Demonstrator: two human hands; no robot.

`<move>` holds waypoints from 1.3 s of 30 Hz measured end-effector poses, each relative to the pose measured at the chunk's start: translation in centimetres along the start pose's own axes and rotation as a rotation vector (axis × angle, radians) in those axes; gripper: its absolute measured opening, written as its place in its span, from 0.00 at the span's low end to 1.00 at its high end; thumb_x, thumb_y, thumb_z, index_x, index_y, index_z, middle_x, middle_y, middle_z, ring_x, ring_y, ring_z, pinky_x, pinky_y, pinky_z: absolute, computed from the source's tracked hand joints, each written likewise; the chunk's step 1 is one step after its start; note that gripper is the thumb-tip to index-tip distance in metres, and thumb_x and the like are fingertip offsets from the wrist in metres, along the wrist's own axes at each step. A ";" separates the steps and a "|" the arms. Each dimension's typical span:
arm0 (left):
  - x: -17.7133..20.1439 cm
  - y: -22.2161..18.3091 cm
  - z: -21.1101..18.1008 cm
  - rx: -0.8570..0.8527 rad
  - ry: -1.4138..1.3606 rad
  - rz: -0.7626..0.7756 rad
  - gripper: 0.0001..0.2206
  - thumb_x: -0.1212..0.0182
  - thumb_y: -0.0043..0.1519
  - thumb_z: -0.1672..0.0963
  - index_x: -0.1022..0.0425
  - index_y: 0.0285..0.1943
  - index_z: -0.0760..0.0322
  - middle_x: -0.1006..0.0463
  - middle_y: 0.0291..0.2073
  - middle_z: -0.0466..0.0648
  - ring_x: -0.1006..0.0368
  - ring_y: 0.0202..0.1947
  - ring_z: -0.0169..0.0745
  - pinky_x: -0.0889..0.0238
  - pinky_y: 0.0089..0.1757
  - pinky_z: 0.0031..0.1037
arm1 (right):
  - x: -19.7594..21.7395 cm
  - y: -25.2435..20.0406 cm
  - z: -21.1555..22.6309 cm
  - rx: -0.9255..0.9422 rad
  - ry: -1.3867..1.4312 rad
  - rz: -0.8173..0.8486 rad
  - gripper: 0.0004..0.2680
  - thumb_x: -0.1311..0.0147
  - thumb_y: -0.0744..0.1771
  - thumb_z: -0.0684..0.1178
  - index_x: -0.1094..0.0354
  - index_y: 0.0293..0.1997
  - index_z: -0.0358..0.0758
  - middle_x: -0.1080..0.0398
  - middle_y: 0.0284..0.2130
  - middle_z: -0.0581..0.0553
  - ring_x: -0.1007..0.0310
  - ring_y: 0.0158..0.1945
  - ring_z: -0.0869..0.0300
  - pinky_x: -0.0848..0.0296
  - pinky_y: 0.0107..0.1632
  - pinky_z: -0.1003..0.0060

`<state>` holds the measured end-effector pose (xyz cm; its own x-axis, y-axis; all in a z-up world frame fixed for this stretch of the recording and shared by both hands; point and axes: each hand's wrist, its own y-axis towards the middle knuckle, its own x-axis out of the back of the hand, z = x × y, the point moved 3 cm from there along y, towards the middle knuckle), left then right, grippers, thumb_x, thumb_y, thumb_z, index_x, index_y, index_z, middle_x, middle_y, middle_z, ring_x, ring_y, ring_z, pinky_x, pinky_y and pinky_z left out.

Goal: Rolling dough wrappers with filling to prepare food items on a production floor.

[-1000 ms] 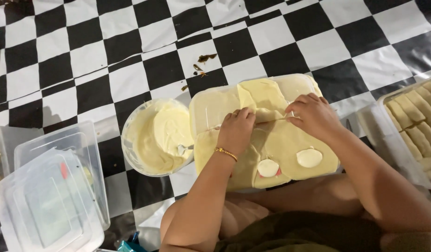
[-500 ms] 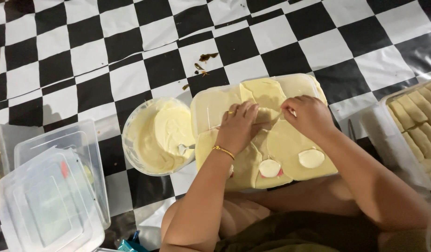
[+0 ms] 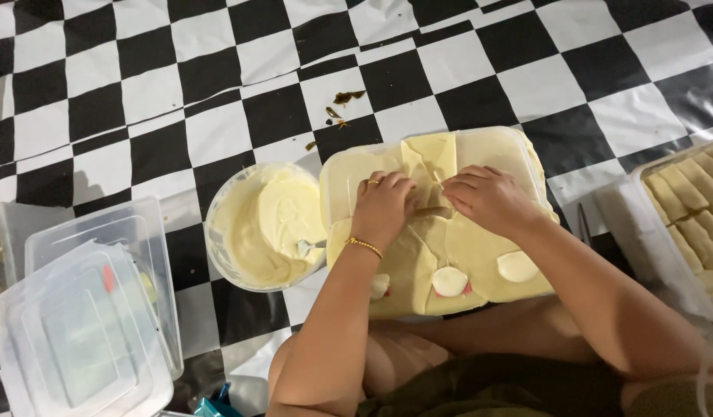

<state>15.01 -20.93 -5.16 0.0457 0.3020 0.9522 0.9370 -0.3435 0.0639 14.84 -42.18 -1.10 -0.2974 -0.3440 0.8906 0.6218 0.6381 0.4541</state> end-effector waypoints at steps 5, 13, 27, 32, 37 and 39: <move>1.2 0.4 -1.6 -0.033 -0.006 0.091 0.22 0.49 0.65 0.41 0.26 0.62 0.44 0.26 0.57 0.38 0.39 0.63 0.44 0.47 0.60 0.39 | -2.3 -1.3 -1.9 -0.166 0.218 0.070 0.06 0.42 0.66 0.48 0.26 0.46 0.48 0.22 0.41 0.55 0.24 0.51 0.58 0.26 0.49 0.59; 0.1 1.1 -2.4 -0.092 0.088 -0.047 0.13 0.39 0.61 0.48 0.21 0.51 0.48 0.29 0.49 0.38 0.38 0.57 0.44 0.46 0.56 0.38 | -1.5 -0.2 -0.9 -0.174 0.042 0.154 0.13 0.35 0.60 0.58 0.24 0.44 0.51 0.28 0.45 0.58 0.30 0.52 0.61 0.27 0.50 0.62; 0.7 1.5 -1.6 -0.005 0.016 -0.074 0.12 0.52 0.70 0.50 0.22 0.50 0.50 0.27 0.52 0.40 0.37 0.60 0.43 0.46 0.58 0.37 | -1.9 -1.1 -1.6 -0.315 0.076 0.187 0.20 0.35 0.60 0.60 0.32 0.55 0.49 0.31 0.42 0.52 0.27 0.49 0.54 0.26 0.52 0.57; -1.3 5.2 1.1 0.053 -0.039 0.000 0.09 0.45 0.64 0.45 0.27 0.46 0.41 0.22 0.45 0.37 0.28 0.55 0.46 0.41 0.57 0.43 | -1.8 0.4 -3.0 -0.364 0.245 0.133 0.06 0.41 0.66 0.51 0.27 0.45 0.48 0.27 0.36 0.51 0.24 0.43 0.57 0.26 0.48 0.61; -0.4 7.1 2.2 0.111 -0.048 0.028 0.11 0.42 0.64 0.44 0.26 0.47 0.44 0.24 0.50 0.40 0.30 0.59 0.46 0.41 0.58 0.42 | -4.8 0.9 -4.8 -0.265 0.204 0.044 0.06 0.40 0.65 0.50 0.23 0.44 0.48 0.29 0.42 0.51 0.25 0.48 0.54 0.25 0.50 0.61; -0.5 7.0 2.6 0.111 -0.085 0.016 0.14 0.41 0.63 0.43 0.31 0.48 0.47 0.25 0.49 0.41 0.29 0.58 0.46 0.40 0.58 0.42 | -4.2 1.3 -4.8 -0.245 0.197 0.016 0.07 0.39 0.65 0.49 0.23 0.46 0.47 0.31 0.43 0.49 0.26 0.49 0.52 0.25 0.50 0.59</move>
<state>22.48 -21.21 -5.96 0.0857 0.3732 0.9238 0.9681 -0.2501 0.0113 20.44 -43.20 -4.36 -0.1552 -0.4774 0.8649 0.7886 0.4675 0.3995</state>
